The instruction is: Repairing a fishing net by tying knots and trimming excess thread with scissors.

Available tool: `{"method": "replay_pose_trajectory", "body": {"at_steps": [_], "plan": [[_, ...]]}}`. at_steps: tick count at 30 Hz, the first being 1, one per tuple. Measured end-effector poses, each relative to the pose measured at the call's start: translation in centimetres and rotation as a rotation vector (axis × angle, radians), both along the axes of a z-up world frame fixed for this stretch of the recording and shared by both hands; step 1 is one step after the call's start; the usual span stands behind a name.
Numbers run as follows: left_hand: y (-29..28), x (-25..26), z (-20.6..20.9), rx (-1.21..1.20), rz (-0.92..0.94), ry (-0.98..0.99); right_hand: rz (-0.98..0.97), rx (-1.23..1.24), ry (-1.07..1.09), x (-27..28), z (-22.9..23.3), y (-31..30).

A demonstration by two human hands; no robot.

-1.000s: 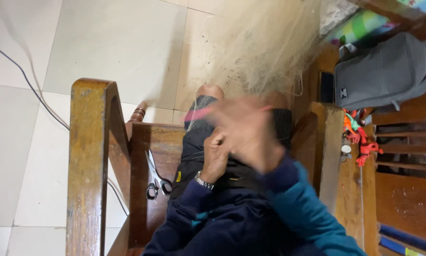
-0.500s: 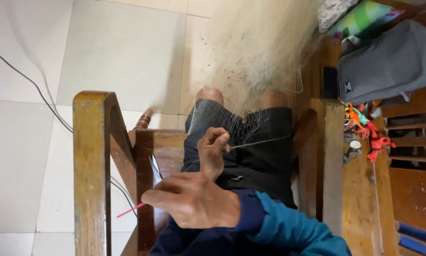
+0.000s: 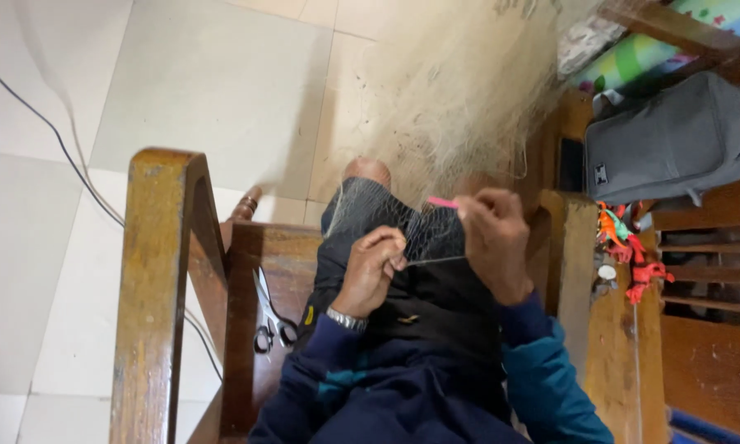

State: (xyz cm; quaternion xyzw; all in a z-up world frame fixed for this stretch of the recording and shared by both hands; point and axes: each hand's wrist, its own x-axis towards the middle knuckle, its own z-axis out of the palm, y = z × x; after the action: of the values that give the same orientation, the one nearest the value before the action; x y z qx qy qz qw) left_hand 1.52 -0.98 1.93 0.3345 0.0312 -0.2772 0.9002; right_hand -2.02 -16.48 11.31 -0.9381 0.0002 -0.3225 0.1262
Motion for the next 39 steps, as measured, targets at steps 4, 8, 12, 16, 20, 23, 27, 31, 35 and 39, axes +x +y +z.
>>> {"method": "replay_pose_trajectory", "body": {"at_steps": [4, 8, 12, 16, 20, 23, 27, 31, 35, 39], "plan": [[-0.1, -0.2, -0.3, -0.050, -0.050, 0.042, -0.057, 0.217, 0.113, -3.7, -3.6, 1.8], [0.2, -0.1, 0.6, -0.057, -0.097, 0.072, -0.038, 0.323, 0.148, -4.6, -4.9, 2.5], [0.2, 0.1, 1.5, -0.036, -0.113, 0.076, -0.016, 0.387, 0.167, -4.2, -4.2, 2.7], [0.2, 0.2, 1.2, -0.047, -0.108, 0.081, -0.011, 0.398, 0.167, -4.1, -3.6, 2.9], [0.0, 0.1, 0.7, -0.031, -0.103, 0.083, -0.054, 0.400, 0.182, -4.7, -3.7, 2.6], [-0.1, 0.0, 1.1, -0.025, -0.104, 0.099, -0.004, 0.416, 0.171, -4.1, -3.4, 3.0], [0.0, 0.0, 0.9, -0.039, -0.108, 0.089, 0.014, 0.442, 0.155, -3.6, -3.4, 3.5], [-0.4, -0.3, 0.5, -0.036, -0.118, 0.100, 0.068, 0.517, 0.106, -2.6, -3.0, 4.4], [-0.5, -0.2, 1.3, -0.010, -0.112, 0.075, 0.101, 0.567, 0.051, -2.0, -3.2, 5.1], [-0.5, -0.1, 2.0, 0.052, -0.106, -0.035, 0.120, 0.566, 0.065, -1.1, -1.7, 6.0]]}}
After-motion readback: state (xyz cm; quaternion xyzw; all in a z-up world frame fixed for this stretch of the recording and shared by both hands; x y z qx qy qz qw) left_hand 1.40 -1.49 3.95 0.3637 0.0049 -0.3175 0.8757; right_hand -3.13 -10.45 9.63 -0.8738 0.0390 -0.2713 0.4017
